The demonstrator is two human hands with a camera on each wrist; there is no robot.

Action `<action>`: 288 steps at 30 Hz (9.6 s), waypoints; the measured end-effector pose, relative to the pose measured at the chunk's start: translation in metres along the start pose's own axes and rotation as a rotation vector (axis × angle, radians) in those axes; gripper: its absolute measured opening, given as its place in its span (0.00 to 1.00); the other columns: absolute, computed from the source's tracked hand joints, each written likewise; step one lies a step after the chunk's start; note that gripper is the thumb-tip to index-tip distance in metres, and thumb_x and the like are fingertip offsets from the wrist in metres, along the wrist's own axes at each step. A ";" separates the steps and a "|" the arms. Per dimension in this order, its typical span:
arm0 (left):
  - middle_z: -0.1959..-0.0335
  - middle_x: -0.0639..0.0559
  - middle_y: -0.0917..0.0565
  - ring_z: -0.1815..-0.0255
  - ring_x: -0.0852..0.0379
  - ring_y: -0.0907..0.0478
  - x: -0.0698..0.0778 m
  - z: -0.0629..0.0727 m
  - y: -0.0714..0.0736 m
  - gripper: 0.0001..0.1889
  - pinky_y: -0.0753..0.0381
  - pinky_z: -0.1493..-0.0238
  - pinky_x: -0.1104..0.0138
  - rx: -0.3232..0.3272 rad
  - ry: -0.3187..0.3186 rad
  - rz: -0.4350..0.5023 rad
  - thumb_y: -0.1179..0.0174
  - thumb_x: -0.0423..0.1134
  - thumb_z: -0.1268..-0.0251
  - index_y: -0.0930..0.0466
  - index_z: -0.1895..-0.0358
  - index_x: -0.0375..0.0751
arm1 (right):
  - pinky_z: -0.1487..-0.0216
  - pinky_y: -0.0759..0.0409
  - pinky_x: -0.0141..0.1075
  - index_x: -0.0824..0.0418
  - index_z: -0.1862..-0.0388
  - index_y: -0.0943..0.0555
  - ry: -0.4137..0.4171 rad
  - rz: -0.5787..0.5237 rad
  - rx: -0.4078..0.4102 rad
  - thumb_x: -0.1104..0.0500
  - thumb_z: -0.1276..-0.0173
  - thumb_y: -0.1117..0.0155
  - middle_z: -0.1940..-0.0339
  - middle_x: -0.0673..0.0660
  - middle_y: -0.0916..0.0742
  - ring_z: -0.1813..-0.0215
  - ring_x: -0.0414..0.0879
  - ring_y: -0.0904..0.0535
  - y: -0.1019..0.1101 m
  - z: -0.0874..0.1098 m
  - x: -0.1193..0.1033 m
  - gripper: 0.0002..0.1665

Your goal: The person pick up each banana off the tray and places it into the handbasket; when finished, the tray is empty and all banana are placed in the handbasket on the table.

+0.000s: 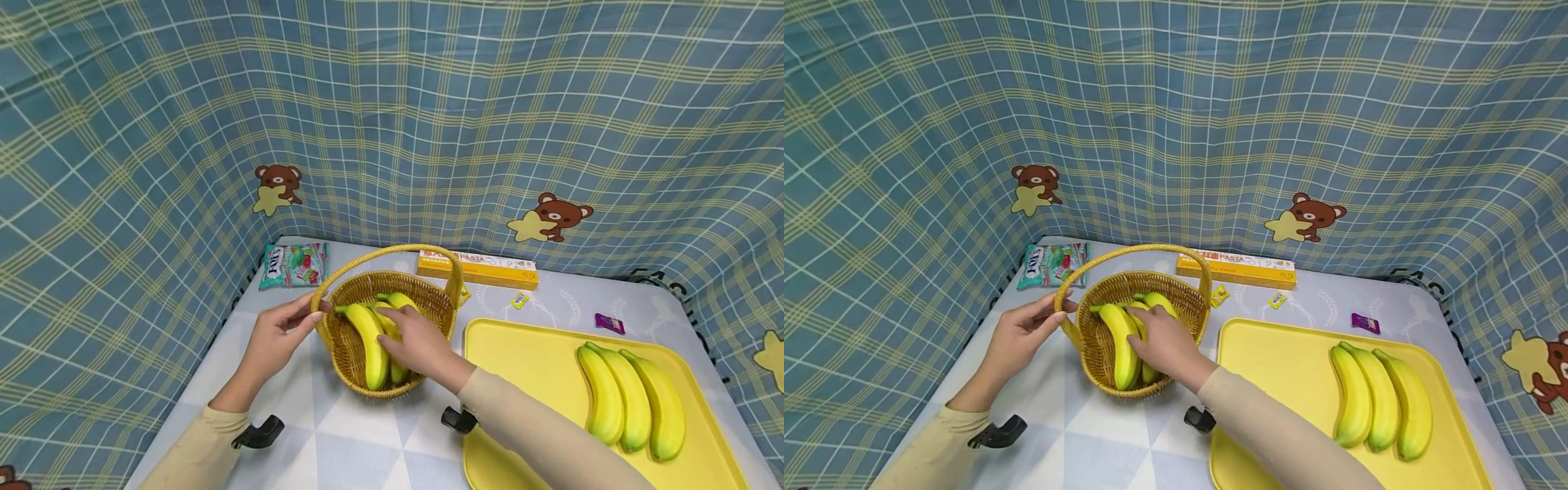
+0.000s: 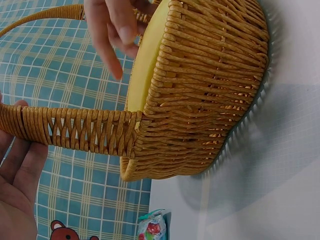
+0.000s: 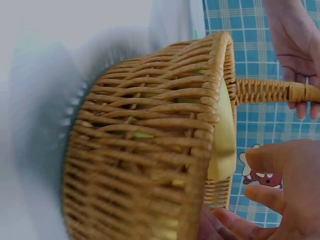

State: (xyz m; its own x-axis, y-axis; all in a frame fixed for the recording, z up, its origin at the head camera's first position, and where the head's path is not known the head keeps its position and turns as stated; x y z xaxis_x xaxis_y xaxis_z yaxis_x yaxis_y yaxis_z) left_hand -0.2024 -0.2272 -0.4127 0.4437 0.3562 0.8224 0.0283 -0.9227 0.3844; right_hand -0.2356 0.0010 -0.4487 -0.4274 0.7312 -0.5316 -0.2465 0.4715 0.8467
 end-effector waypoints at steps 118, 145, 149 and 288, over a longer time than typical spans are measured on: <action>0.51 0.50 0.11 0.49 0.64 0.16 0.001 0.000 0.001 0.21 0.16 0.49 0.73 0.030 0.015 -0.041 0.38 0.30 0.28 0.20 0.34 0.43 | 0.35 0.23 0.50 0.57 0.24 0.30 -0.037 0.040 -0.070 0.45 0.28 0.32 0.35 0.61 0.18 0.36 0.58 0.22 0.005 -0.019 0.022 0.39; 0.51 0.47 0.11 0.48 0.65 0.16 0.002 0.000 -0.001 0.20 0.16 0.49 0.72 0.012 0.006 -0.017 0.38 0.29 0.27 0.20 0.34 0.40 | 0.58 0.17 0.40 0.50 0.27 0.25 -0.028 -0.115 0.146 0.50 0.26 0.33 0.41 0.51 0.17 0.55 0.44 0.20 0.057 0.053 0.063 0.30; 0.50 0.46 0.11 0.48 0.63 0.16 0.001 0.000 -0.001 0.20 0.16 0.49 0.72 0.008 0.006 -0.026 0.38 0.31 0.27 0.20 0.34 0.40 | 0.51 0.14 0.46 0.51 0.26 0.26 -0.096 -0.083 0.168 0.51 0.26 0.33 0.41 0.56 0.17 0.49 0.49 0.17 0.070 0.082 0.088 0.31; 0.51 0.45 0.11 0.49 0.64 0.16 0.002 0.002 -0.001 0.21 0.16 0.50 0.73 0.028 -0.029 0.007 0.39 0.26 0.29 0.20 0.35 0.38 | 0.55 0.14 0.44 0.53 0.29 0.24 -0.136 -0.033 0.171 0.54 0.28 0.32 0.39 0.56 0.18 0.49 0.50 0.17 0.083 0.105 0.092 0.29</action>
State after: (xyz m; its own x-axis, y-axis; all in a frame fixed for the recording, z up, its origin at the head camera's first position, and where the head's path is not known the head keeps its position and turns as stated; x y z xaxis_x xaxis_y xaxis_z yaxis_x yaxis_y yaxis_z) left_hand -0.1999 -0.2262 -0.4120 0.4698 0.3454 0.8124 0.0500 -0.9292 0.3662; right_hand -0.2040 0.1591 -0.4300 -0.2979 0.7682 -0.5667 -0.1022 0.5646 0.8190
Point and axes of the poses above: each hand's wrist, its own z-axis away from the middle knuckle, its own y-axis out of the back of the hand, x = y × z, the point moved 7 cm from there along -z, towards the middle knuckle
